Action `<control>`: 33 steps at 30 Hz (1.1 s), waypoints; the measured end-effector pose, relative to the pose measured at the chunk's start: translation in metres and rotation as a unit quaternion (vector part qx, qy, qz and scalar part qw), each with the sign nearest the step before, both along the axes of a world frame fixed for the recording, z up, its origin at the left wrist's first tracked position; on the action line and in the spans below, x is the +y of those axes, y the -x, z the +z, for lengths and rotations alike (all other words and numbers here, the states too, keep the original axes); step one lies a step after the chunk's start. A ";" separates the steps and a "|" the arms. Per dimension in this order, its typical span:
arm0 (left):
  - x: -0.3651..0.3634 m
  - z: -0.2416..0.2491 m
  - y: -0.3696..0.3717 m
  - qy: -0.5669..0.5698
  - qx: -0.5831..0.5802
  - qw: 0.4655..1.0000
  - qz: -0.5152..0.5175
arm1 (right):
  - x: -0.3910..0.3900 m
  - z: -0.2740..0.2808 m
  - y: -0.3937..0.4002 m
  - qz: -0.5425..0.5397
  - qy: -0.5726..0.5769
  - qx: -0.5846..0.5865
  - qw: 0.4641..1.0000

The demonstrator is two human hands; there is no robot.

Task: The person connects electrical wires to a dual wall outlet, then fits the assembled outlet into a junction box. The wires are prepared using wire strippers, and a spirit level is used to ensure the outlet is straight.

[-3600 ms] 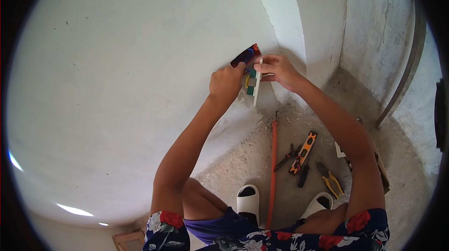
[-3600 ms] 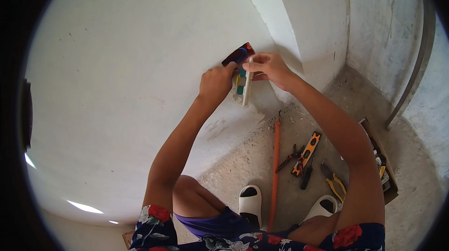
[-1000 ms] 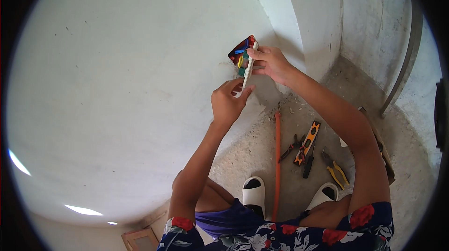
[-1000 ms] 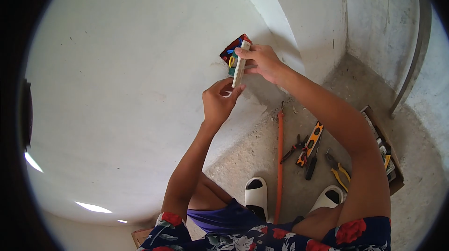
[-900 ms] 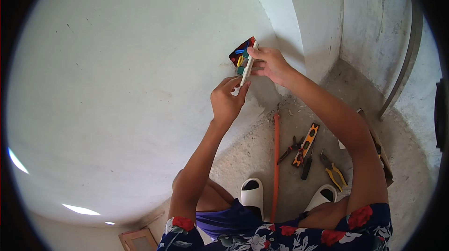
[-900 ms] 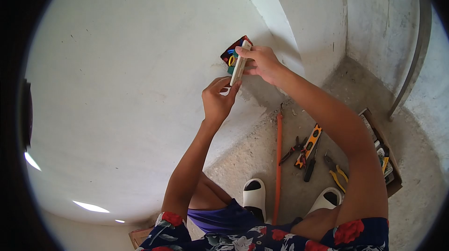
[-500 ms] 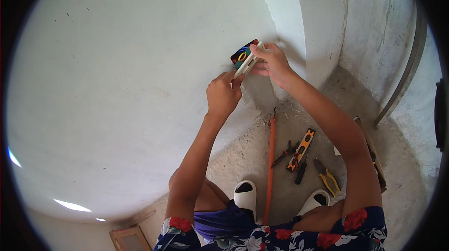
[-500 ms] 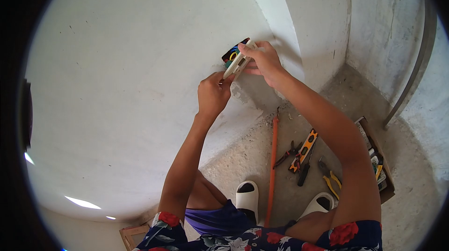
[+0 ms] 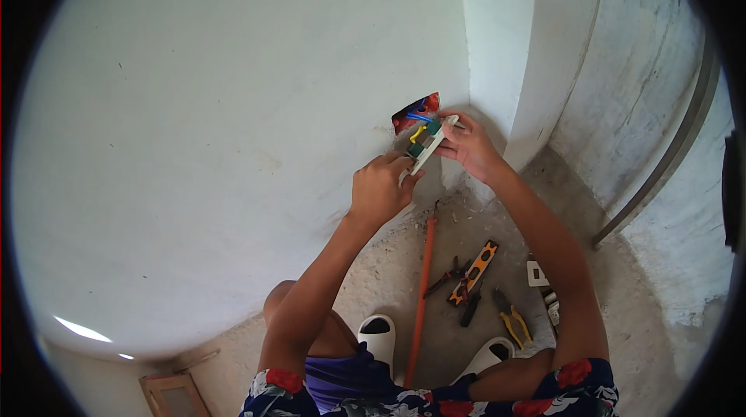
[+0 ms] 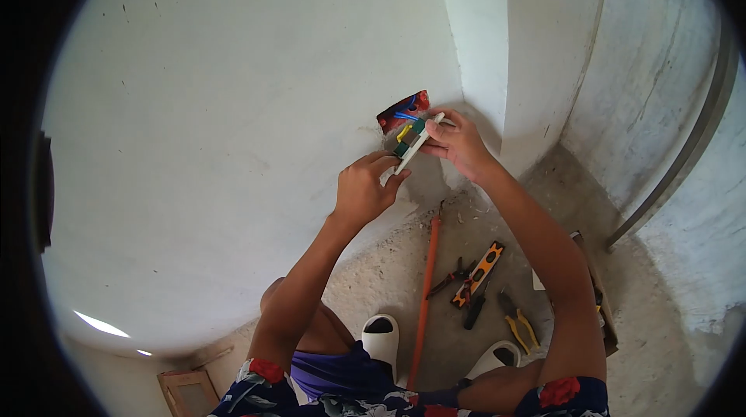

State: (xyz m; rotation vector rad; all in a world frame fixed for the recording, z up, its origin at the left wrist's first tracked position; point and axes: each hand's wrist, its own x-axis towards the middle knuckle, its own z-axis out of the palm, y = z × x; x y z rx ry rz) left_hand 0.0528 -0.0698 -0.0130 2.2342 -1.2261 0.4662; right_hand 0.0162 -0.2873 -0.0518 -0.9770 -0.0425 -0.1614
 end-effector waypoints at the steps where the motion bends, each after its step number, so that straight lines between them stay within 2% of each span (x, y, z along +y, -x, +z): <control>1: 0.002 0.001 -0.001 0.007 0.015 1.000 -0.002 | 0.001 -0.002 -0.001 -0.002 -0.007 -0.005 1.000; 8: 0.006 0.012 -0.012 0.013 0.060 0.998 -0.005 | 0.011 0.017 -0.006 -0.056 0.005 0.027 0.998; 15: 0.007 0.020 -0.026 0.047 0.011 0.999 -0.022 | 0.025 0.043 -0.003 -0.119 0.009 0.081 0.989; 21: -0.002 0.017 -0.026 0.055 0.006 0.998 -0.018 | 0.015 0.036 -0.008 -0.096 -0.008 0.085 0.992; 23: -0.001 0.016 -0.025 0.007 0.019 0.999 -0.030 | 0.009 0.028 -0.008 -0.101 0.022 0.065 0.992; 33: -0.004 0.023 -0.029 0.040 0.047 0.998 -0.025 | 0.015 0.039 -0.015 -0.116 0.015 0.084 0.990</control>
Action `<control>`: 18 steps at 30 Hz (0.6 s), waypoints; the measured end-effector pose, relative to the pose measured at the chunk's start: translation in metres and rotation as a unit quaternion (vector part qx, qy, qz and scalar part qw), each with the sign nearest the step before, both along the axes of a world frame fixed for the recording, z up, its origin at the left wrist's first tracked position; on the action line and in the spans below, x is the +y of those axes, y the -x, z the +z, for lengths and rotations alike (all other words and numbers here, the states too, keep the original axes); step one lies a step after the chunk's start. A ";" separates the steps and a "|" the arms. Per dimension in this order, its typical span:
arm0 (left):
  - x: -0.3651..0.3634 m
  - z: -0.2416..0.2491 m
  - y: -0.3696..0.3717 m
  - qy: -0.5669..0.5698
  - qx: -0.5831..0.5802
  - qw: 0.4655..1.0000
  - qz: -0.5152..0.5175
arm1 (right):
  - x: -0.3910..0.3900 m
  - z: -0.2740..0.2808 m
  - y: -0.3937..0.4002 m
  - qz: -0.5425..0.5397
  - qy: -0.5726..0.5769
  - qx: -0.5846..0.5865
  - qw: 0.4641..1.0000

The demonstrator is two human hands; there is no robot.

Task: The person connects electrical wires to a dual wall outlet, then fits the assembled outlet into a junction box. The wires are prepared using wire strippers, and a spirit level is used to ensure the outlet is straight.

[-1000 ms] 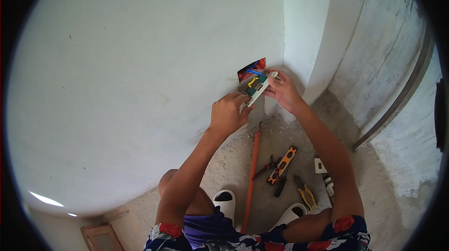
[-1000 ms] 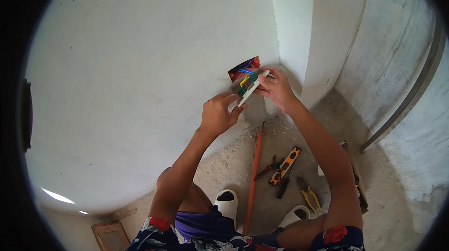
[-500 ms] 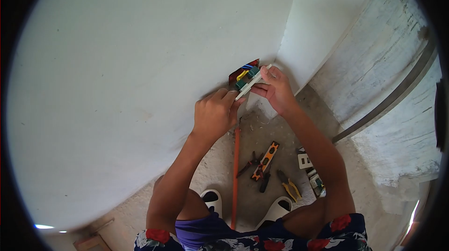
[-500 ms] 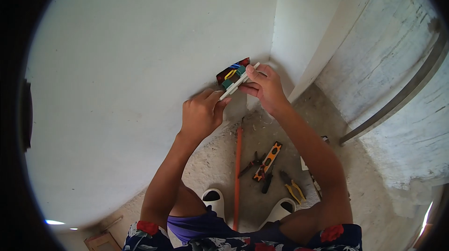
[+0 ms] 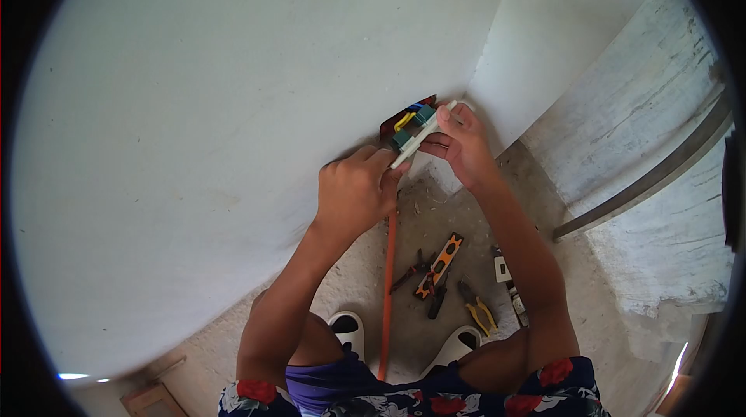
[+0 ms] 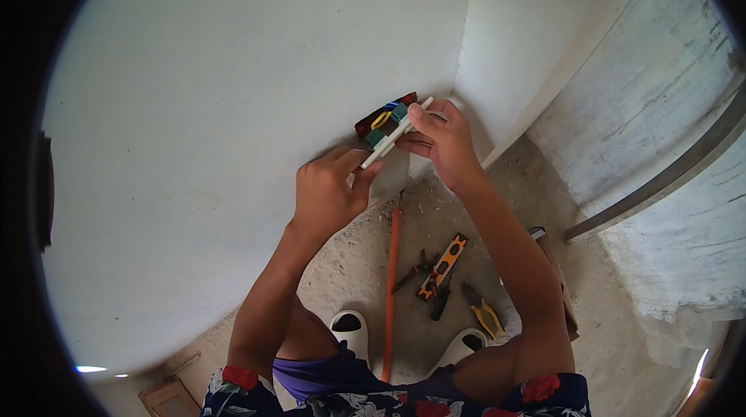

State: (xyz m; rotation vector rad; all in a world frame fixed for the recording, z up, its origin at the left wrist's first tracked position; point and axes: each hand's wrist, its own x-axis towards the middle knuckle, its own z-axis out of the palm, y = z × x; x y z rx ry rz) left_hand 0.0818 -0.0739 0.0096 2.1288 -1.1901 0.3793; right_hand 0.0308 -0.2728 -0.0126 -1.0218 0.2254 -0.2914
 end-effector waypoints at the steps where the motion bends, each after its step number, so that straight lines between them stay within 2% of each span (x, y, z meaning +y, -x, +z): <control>1: 0.000 -0.001 0.000 0.012 0.006 1.000 0.016 | 0.001 0.002 -0.001 -0.010 0.010 0.010 1.000; 8: -0.003 0.007 0.003 -0.022 0.043 0.994 0.098 | 0.003 0.008 -0.003 -0.053 0.096 0.053 0.993; 12: -0.009 0.005 0.001 -0.011 0.031 0.993 0.113 | 0.002 0.011 -0.005 -0.070 0.095 0.071 0.991; 18: -0.012 0.007 0.002 -0.057 -0.002 0.989 0.138 | 0.005 0.008 -0.004 -0.094 0.087 0.068 0.989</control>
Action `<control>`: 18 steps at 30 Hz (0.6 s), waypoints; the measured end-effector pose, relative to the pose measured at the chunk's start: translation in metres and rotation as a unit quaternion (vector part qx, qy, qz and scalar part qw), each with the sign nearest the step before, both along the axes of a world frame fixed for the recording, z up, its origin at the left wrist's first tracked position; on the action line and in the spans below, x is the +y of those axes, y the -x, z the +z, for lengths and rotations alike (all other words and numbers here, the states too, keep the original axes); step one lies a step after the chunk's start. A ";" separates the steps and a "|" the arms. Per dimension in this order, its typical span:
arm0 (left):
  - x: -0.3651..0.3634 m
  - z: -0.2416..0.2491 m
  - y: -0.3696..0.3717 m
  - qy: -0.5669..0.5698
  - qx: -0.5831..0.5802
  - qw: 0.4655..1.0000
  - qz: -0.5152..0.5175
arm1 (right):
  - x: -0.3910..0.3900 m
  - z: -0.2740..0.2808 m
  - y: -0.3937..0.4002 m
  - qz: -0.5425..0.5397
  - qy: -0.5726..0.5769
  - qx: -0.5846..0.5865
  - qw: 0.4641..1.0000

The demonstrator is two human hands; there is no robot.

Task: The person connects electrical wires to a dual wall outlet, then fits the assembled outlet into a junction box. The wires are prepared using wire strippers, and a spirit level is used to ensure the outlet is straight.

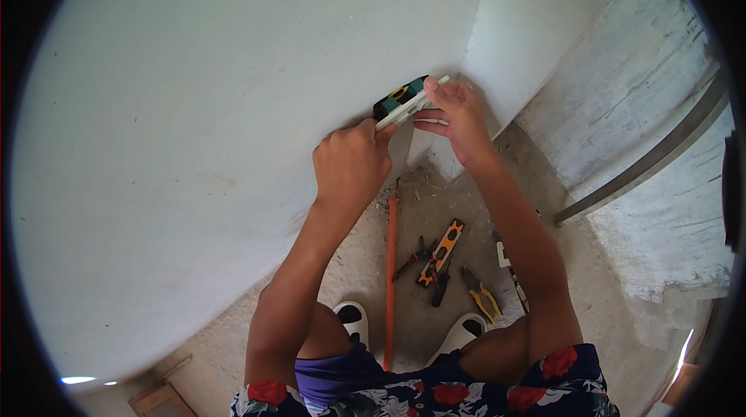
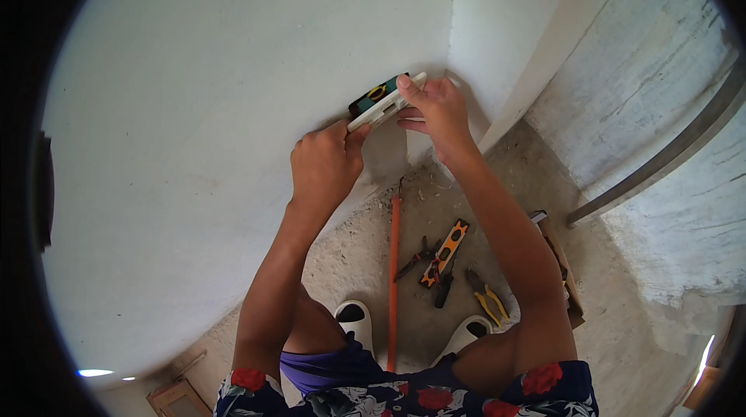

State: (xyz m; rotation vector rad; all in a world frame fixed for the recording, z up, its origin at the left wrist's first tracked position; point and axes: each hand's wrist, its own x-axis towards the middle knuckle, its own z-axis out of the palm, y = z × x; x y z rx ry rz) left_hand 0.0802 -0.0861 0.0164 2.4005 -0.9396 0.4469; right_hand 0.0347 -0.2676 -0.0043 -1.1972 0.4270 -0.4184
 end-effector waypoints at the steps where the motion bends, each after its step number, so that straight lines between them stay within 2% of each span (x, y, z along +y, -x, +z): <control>1: 0.001 0.000 0.000 -0.014 0.003 1.000 -0.009 | -0.001 -0.005 0.000 0.003 0.007 -0.004 1.000; 9: 0.007 -0.014 0.007 -0.048 -0.005 0.996 -0.073 | -0.017 -0.027 0.016 0.069 0.016 -0.066 0.995; 12: 0.007 -0.025 0.008 -0.087 -0.014 0.992 -0.090 | -0.022 -0.029 0.021 0.107 -0.001 -0.073 0.992; 14: 0.003 -0.032 0.011 -0.086 -0.008 0.990 -0.112 | -0.030 -0.038 0.022 0.160 -0.057 -0.105 0.980; 18: -0.001 -0.033 0.013 -0.108 0.002 0.988 -0.111 | -0.033 -0.046 0.021 0.176 -0.042 -0.115 0.977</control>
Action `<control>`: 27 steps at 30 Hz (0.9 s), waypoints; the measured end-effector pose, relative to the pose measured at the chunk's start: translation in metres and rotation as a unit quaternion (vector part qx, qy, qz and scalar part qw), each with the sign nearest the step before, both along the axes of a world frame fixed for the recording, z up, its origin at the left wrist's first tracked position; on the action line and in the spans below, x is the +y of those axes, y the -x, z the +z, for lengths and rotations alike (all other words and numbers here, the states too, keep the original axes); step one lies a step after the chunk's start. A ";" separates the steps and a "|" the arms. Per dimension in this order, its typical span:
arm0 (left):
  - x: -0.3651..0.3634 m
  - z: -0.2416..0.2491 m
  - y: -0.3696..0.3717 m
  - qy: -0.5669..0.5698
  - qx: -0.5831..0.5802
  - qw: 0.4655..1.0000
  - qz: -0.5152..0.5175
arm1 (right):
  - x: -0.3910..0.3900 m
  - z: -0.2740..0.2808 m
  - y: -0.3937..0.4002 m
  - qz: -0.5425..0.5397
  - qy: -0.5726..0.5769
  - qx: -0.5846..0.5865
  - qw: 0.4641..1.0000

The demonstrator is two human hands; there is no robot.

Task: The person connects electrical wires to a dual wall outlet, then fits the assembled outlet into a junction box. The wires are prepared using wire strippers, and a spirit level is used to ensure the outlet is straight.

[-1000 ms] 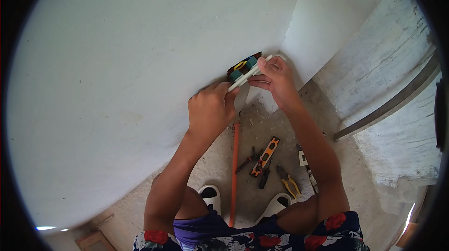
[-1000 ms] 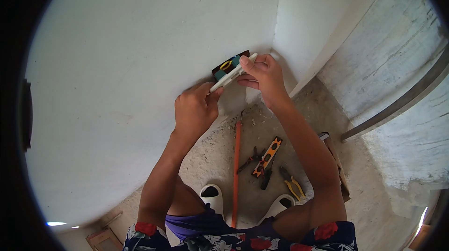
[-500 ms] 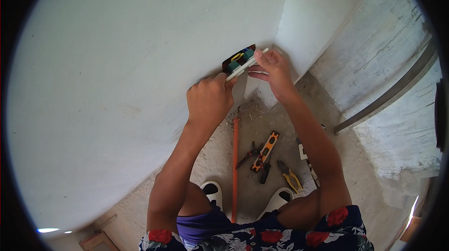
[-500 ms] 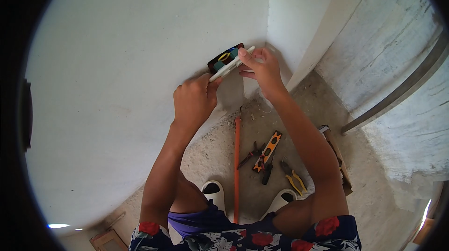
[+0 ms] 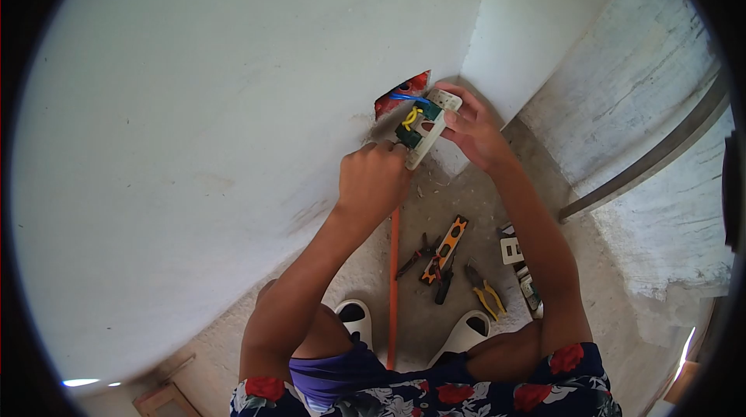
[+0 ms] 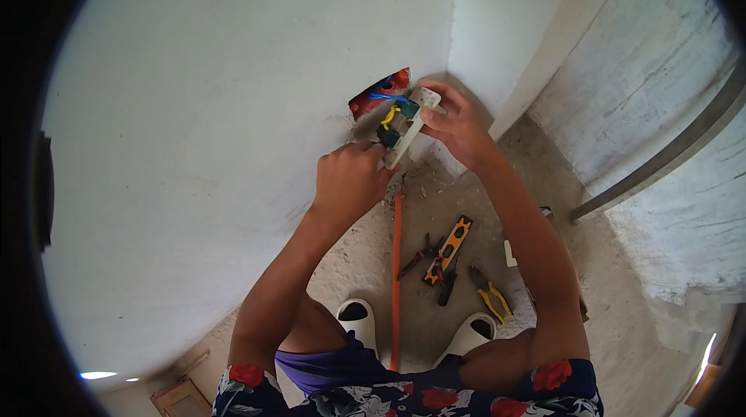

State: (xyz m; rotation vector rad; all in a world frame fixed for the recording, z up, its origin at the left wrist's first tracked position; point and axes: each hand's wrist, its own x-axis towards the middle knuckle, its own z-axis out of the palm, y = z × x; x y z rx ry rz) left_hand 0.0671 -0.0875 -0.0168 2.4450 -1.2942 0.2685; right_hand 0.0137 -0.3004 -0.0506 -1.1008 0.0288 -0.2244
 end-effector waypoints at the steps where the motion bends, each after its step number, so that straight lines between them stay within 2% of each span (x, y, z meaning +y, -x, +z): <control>1: 0.000 -0.001 0.000 0.000 0.002 1.000 -0.005 | -0.001 -0.001 0.000 0.006 -0.005 -0.004 1.000; 6: 0.001 -0.007 -0.004 -0.020 0.040 0.999 -0.017 | 0.000 0.000 0.000 0.016 -0.007 0.002 1.000; 9: 0.007 -0.008 -0.009 -0.037 0.085 0.995 -0.047 | 0.001 -0.003 -0.003 0.021 0.012 -0.030 0.999; 11: 0.010 -0.008 -0.010 -0.034 0.144 0.987 -0.069 | 0.008 0.002 -0.001 -0.010 0.066 -0.044 0.997; 14: 0.016 0.000 -0.015 -0.059 0.190 0.976 -0.085 | 0.013 0.003 -0.001 0.007 0.057 -0.035 0.998; 18: 0.019 0.012 -0.030 -0.077 0.268 0.960 -0.027 | 0.014 -0.001 -0.005 -0.006 0.032 -0.048 0.998; 20: 0.019 -0.003 -0.038 0.084 0.397 0.914 -0.028 | 0.019 0.021 0.005 0.044 -0.154 0.026 0.987; 21: 0.017 0.000 -0.037 0.083 0.397 0.914 -0.030 | 0.019 0.022 0.006 0.042 -0.154 0.026 0.987; 23: 0.012 0.009 -0.031 0.183 0.536 0.824 -0.023 | 0.018 0.024 0.011 -0.005 -0.022 0.030 0.999; 24: 0.009 0.014 -0.027 0.180 0.536 0.825 -0.026 | 0.016 0.024 0.012 0.011 -0.020 0.028 0.999; 26: 0.003 0.024 -0.020 0.248 0.623 0.742 0.013 | 0.017 0.024 0.020 0.012 -0.006 0.033 0.999; 27: 0.001 0.022 -0.021 0.244 0.621 0.745 0.012 | 0.019 0.025 0.023 0.018 0.011 0.039 0.999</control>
